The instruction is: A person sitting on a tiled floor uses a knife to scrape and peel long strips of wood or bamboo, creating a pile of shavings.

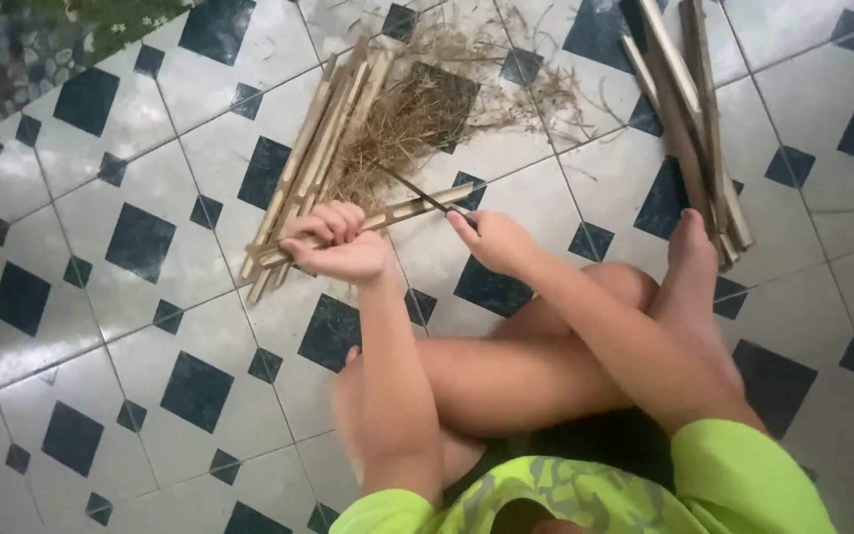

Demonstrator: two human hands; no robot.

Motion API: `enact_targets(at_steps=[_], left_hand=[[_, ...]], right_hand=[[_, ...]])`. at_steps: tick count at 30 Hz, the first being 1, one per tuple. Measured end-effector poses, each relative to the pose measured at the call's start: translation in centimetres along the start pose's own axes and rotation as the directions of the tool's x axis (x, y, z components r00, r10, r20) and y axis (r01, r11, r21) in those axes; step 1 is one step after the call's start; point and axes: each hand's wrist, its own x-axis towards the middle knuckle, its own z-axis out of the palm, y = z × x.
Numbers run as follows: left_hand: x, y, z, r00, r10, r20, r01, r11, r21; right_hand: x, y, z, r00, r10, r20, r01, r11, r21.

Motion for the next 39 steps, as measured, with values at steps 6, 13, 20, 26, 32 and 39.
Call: enact_targets(at_steps=[6, 13, 20, 26, 32, 39], left_hand=[[0.4, 0.2, 0.2, 0.996, -0.009, -0.088, 0.010, 1.000, 0.016], [0.5, 0.9, 0.8, 0.991, -0.009, -0.136, 0.015, 0.999, 0.039], [0.5, 0.0, 0.6, 0.996, -0.023, -0.081, 0.023, 1.000, -0.001], [0.5, 0.8, 0.8, 0.995, -0.038, -0.090, 0.038, 0.999, 0.007], [0.2, -0.6, 0.8, 0.999, -0.038, -0.038, 0.036, 0.999, -0.032], [0.2, 0.1, 0.1, 0.999, -0.043, -0.031, 0.043, 0.999, -0.020]], right_hand=[[-1.2, -1.5, 0.0, 0.999, 0.022, -0.040, -0.027, 0.990, -0.135], [0.7, 5.0, 0.3, 0.973, 0.201, -0.112, -0.217, 0.963, -0.158], [-1.5, -1.9, -0.1, 0.986, 0.166, 0.008, -0.165, 0.985, -0.058], [-0.3, 0.2, -0.3, 0.983, 0.181, 0.009, -0.179, 0.979, -0.102], [-1.0, -0.4, -0.7, 0.976, 0.220, -0.006, -0.219, 0.973, -0.074], [1.9, 3.8, 0.0, 0.987, 0.158, -0.011, -0.159, 0.979, -0.128]])
